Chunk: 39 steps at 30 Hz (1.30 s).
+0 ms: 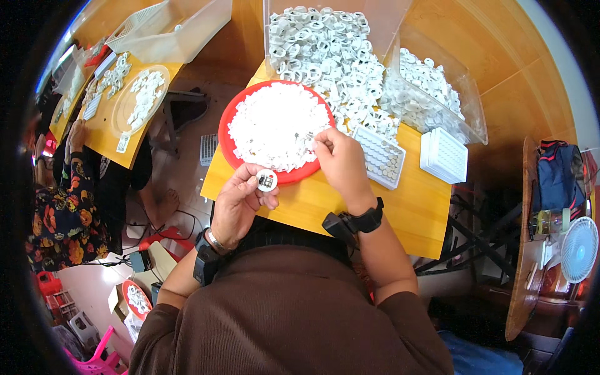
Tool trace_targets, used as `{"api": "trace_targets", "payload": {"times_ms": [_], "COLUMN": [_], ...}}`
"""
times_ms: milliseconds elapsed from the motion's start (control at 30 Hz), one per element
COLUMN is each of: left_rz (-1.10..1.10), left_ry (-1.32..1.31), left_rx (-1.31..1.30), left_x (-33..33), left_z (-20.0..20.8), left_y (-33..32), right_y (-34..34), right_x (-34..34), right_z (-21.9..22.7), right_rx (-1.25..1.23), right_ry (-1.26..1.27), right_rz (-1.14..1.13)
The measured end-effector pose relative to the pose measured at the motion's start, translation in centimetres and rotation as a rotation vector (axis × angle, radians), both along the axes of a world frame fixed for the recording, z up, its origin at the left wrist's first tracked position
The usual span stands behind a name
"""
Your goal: The worker is manually assembling small white plastic components by fitting grey internal parts into circular white shells.
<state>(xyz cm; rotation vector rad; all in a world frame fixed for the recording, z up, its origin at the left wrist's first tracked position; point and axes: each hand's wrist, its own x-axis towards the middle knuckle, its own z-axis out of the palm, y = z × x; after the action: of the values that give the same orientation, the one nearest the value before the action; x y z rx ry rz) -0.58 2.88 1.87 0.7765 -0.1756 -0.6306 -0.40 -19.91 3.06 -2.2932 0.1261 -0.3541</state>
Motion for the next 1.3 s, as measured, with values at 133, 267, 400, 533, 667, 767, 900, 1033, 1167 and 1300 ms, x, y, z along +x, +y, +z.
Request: {"api": "trace_targets", "payload": {"times_ms": [133, 267, 400, 533, 667, 767, 900, 1033, 1167, 1300], "left_rz": [-0.018, -0.037, -0.055, -0.092, -0.097, -0.080, -0.062, -0.049, -0.044, -0.035], "left_ry": [0.016, 0.029, 0.032, 0.036, 0.037, 0.053, 0.059, 0.044, 0.025, 0.021], "left_rx": [0.012, 0.016, 0.024, 0.022, 0.011, 0.016, 0.020, 0.002, 0.010, 0.014], "left_x": [-0.1, -0.2, -0.3, -0.4, -0.4, -0.4, -0.2, -0.1, -0.2, -0.3], "left_z": [0.0, 0.1, -0.1, -0.2, -0.4, -0.4, -0.2, -0.1, 0.0, -0.1], "left_y": [-0.3, -0.7, -1.0, -1.1, -1.1, -1.1, -1.2, -1.3, -1.3, -1.3], "right_y": [0.1, 1.4, 2.3, 2.8, 3.0, 2.9, 3.5, 4.4, 4.7, 4.8], "right_x": [-1.0, -2.0, -2.7, -3.0, -3.2, -3.3, -3.6, -3.6, -3.7, -3.8], "right_z": [1.1, 1.9, 2.3, 2.3, 2.5, 2.4, 2.0, 2.4, 2.3, 2.6], "right_rx": [0.705, 0.803, 0.713, 0.711, 0.791, 0.803, 0.668, 0.585, 0.586, 0.524], "right_ry": [0.215, 0.162, 0.141, 0.125, 0.138, 0.132, -0.031, -0.067, -0.032, -0.063], "right_rz": [0.130, 0.170, 0.214, 0.206, 0.172, 0.115, 0.202, 0.248, 0.252, 0.221]}}
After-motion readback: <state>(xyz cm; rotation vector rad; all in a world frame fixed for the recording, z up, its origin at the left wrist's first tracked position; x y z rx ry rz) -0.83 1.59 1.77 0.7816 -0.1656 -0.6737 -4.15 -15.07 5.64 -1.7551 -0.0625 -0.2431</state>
